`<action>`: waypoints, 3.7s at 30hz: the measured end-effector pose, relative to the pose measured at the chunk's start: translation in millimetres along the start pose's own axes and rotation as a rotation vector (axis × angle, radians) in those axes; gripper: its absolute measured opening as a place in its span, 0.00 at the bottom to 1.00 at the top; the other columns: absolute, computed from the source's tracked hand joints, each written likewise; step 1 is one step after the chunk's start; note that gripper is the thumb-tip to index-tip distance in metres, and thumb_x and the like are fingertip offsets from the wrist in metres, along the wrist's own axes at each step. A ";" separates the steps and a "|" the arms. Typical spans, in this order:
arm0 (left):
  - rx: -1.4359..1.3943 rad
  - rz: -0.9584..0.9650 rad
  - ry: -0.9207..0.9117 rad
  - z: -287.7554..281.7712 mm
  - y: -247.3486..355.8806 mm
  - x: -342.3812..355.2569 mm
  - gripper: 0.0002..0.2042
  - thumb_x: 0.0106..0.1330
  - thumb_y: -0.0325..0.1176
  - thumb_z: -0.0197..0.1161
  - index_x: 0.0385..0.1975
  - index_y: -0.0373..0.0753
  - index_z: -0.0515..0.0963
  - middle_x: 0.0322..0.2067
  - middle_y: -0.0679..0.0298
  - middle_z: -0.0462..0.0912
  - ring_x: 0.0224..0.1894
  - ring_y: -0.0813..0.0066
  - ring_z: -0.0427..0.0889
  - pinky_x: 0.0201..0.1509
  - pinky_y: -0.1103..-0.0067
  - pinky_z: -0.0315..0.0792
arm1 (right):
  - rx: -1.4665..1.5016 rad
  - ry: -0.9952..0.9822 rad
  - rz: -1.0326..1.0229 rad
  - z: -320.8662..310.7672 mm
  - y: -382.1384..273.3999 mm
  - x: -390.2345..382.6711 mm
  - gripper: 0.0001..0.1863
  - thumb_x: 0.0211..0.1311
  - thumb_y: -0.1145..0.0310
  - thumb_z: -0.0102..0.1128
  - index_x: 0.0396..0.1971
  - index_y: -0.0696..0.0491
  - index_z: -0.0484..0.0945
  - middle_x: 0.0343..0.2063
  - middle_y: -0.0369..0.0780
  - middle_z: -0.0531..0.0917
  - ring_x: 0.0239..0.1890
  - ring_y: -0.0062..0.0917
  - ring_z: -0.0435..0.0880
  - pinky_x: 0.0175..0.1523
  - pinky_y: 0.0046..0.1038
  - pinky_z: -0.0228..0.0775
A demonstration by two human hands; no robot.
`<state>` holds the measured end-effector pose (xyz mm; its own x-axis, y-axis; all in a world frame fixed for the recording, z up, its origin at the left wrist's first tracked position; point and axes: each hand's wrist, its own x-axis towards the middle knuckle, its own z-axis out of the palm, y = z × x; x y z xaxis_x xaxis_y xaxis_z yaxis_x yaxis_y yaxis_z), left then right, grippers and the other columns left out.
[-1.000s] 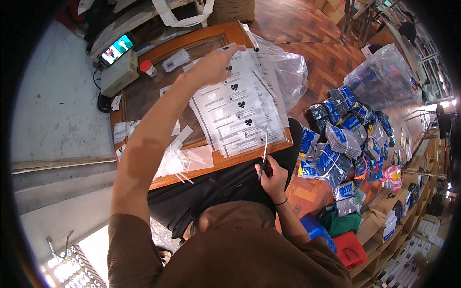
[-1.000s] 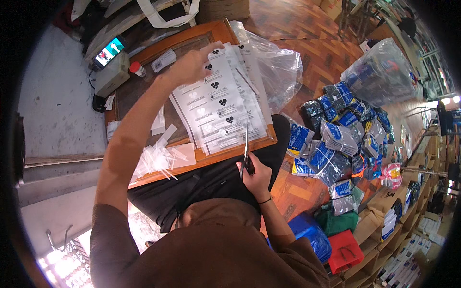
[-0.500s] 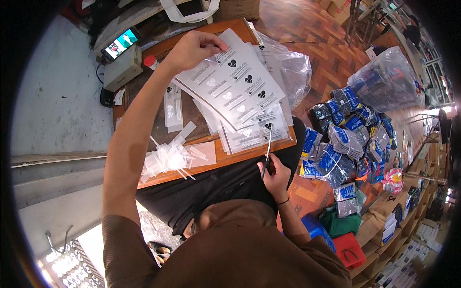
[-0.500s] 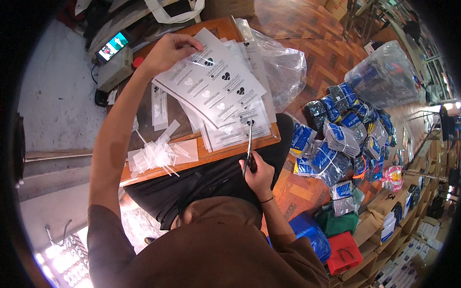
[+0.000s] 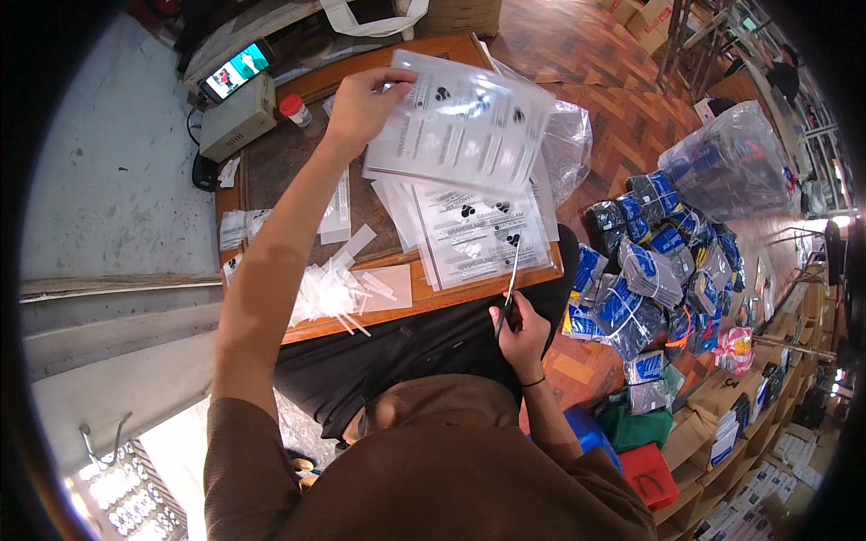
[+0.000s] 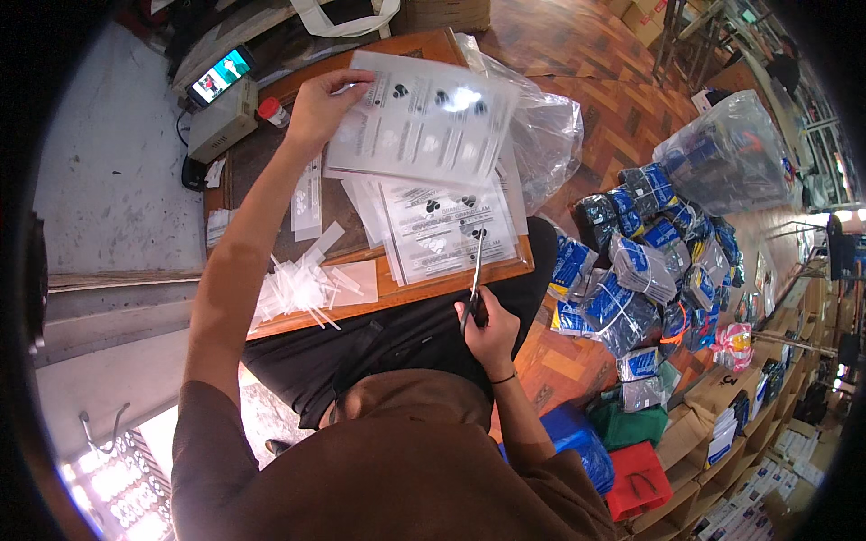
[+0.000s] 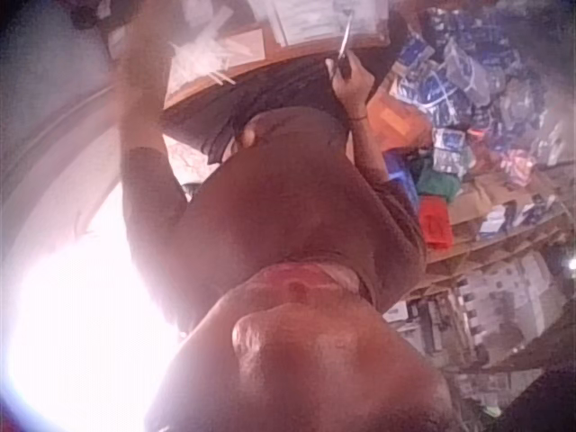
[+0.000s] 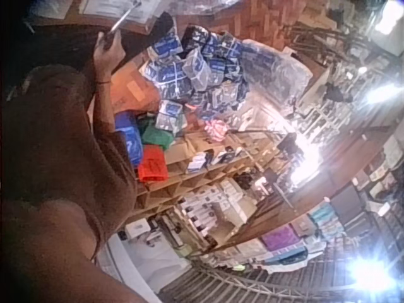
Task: The person uses scissors to cut individual plastic pouches from a multi-pouch sheet. They repeatedly pick up a sheet, cut along the perforated lines to separate pouches, and place the cut pieces on the table. The process continues with multiple sheets throughout the clip.
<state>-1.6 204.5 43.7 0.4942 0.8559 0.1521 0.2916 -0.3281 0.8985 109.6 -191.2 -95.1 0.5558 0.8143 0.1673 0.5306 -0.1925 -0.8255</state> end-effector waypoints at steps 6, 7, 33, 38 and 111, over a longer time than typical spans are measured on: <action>-0.182 -0.199 0.036 24.6 -45.0 -47.7 0.12 0.66 0.28 0.71 0.47 0.34 0.88 0.35 0.63 0.89 0.33 0.82 0.81 0.40 0.81 0.77 | 0.004 0.006 0.006 0.7 -1.9 1.0 0.21 0.61 0.64 0.78 0.47 0.60 0.83 0.20 0.37 0.80 0.18 0.20 0.76 0.26 0.22 0.67; -0.239 -0.234 0.022 30.4 -54.5 -58.9 0.12 0.66 0.28 0.72 0.47 0.34 0.88 0.35 0.63 0.88 0.32 0.82 0.81 0.39 0.81 0.77 | 0.008 -0.001 0.010 1.2 -2.4 1.3 0.21 0.60 0.64 0.78 0.48 0.60 0.83 0.19 0.37 0.79 0.18 0.19 0.76 0.26 0.22 0.66; -0.506 -0.470 0.123 129.4 6.0 -249.6 0.15 0.70 0.27 0.69 0.54 0.30 0.84 0.39 0.59 0.89 0.33 0.82 0.83 0.39 0.83 0.77 | 0.929 0.137 0.593 1.1 -49.7 38.9 0.19 0.65 0.74 0.73 0.52 0.63 0.78 0.32 0.37 0.88 0.25 0.20 0.86 0.27 0.16 0.66; -0.609 -0.515 0.092 142.6 3.4 -255.8 0.16 0.70 0.26 0.70 0.55 0.29 0.84 0.39 0.58 0.90 0.36 0.79 0.88 0.40 0.83 0.80 | 0.931 0.112 0.611 -3.8 -46.3 36.4 0.18 0.67 0.71 0.71 0.53 0.62 0.78 0.29 0.38 0.87 0.24 0.20 0.85 0.27 0.16 0.66; -0.421 -0.504 0.062 157.4 19.0 -262.6 0.20 0.64 0.24 0.73 0.57 0.31 0.82 0.34 0.58 0.90 0.33 0.79 0.88 0.37 0.81 0.80 | 0.638 -0.207 0.656 -23.0 -76.5 -43.9 0.14 0.73 0.66 0.68 0.46 0.64 0.82 0.17 0.30 0.78 0.19 0.11 0.77 0.24 0.20 0.67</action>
<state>3.1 -89.4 -44.0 0.3287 0.8896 -0.3170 0.1238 0.2922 0.9483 59.3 -224.9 -26.9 0.4623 0.7421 -0.4854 -0.3342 -0.3612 -0.8706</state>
